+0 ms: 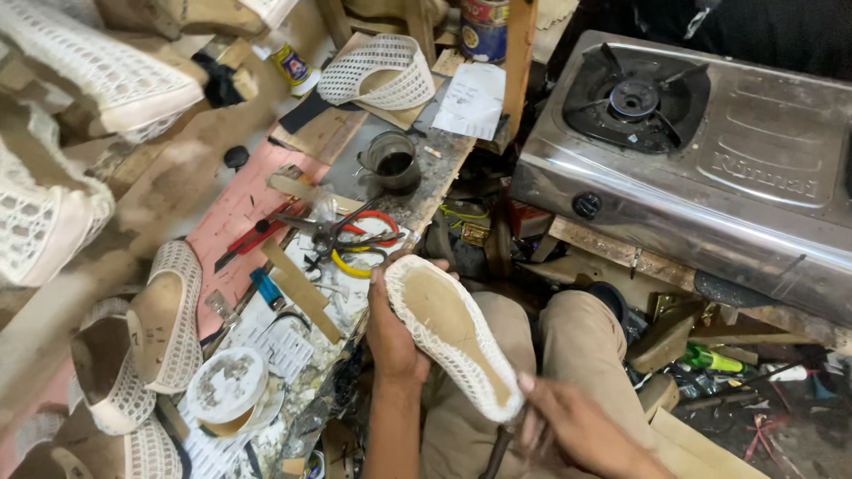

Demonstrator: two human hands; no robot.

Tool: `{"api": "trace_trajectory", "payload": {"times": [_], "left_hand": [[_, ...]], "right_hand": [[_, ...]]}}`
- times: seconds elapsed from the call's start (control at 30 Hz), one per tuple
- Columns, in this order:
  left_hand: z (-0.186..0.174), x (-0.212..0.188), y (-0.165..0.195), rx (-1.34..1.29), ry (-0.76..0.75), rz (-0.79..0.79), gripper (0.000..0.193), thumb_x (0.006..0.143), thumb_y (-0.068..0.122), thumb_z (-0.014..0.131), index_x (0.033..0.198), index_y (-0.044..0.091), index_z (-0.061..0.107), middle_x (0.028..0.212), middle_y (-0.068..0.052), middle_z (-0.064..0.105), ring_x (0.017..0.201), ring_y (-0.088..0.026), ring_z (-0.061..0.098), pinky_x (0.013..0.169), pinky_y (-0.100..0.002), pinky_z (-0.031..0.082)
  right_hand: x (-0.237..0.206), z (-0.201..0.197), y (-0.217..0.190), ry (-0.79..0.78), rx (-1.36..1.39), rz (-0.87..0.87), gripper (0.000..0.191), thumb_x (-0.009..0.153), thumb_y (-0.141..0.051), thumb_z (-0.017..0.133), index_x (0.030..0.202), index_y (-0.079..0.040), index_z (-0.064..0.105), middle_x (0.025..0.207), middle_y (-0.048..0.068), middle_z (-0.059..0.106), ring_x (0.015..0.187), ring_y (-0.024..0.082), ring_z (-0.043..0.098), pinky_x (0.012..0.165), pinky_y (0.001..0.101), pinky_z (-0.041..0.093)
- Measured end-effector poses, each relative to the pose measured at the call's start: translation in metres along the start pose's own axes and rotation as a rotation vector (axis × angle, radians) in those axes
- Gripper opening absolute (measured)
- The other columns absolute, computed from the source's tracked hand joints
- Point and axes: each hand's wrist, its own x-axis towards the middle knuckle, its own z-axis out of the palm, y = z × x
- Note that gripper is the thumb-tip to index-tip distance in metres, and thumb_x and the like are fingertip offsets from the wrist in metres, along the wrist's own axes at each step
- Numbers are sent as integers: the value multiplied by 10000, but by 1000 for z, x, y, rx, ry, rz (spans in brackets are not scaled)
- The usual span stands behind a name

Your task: The person sits on the floor of a cluttered shoe workshop and assembles a white woven slip-on shoe. They fit the upper over the insole, press and shape it by hand, use pliers to grip and pull the upper edges, and hammer the edges to secure them, working the shoe over the lap.

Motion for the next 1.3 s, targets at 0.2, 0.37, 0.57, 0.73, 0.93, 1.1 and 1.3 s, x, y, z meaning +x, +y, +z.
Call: {"api": "trace_trajectory", "payload": {"times": [0.2,0.37,0.57,0.73,0.93,1.1,1.3], "left_hand": [[-22,-31,27,169,-128,37,565,1051,394,296,1217,-34,625,1111,-199,723,1024,-278,708,938,-423,572],[-30,-54,57,195,-173,16,452,1043,336,377,1131,-36,618,1096,-193,737,999,-274,712,907,-423,577],[-41,-76,80,310,-78,12,433,1069,312,449,1122,-55,675,1085,-179,735,957,-236,684,888,-383,549],[-45,-73,79,503,61,209,508,1047,382,418,1123,-33,701,1104,-114,769,966,-168,709,887,-315,557],[-41,-45,78,475,102,191,378,1008,288,564,1175,-33,674,1078,-135,773,959,-165,713,864,-306,568],[-29,-3,67,420,35,133,378,1003,266,580,1201,-46,659,1086,-147,767,982,-187,716,881,-324,573],[3,7,42,576,-139,178,375,1019,271,582,1198,-45,672,1151,-146,761,1072,-195,711,951,-325,553]], "right_hand": [[77,39,-129,111,-503,-810,402,1026,-320,565,1332,-66,628,1077,147,731,948,238,721,814,361,564],[145,130,-207,78,-1099,-1029,487,967,-248,593,1440,-133,563,1399,124,600,1294,336,520,1033,471,423],[173,183,-217,175,-1533,-1032,561,866,-203,618,1416,-118,549,1362,110,551,1303,323,432,976,619,341],[178,182,-216,120,-1391,-1055,370,882,-264,690,1182,-65,604,1198,132,626,1171,337,561,944,528,407],[129,124,-200,-186,-118,-802,293,965,-120,714,967,-35,433,876,89,665,837,156,655,726,360,527],[53,58,-174,13,-42,-733,194,1006,-138,666,1099,-85,504,1126,71,627,1098,136,569,947,326,467],[0,22,-157,-106,42,-815,341,1040,-235,588,1177,77,583,1204,212,707,1244,243,665,1084,439,488]]}}
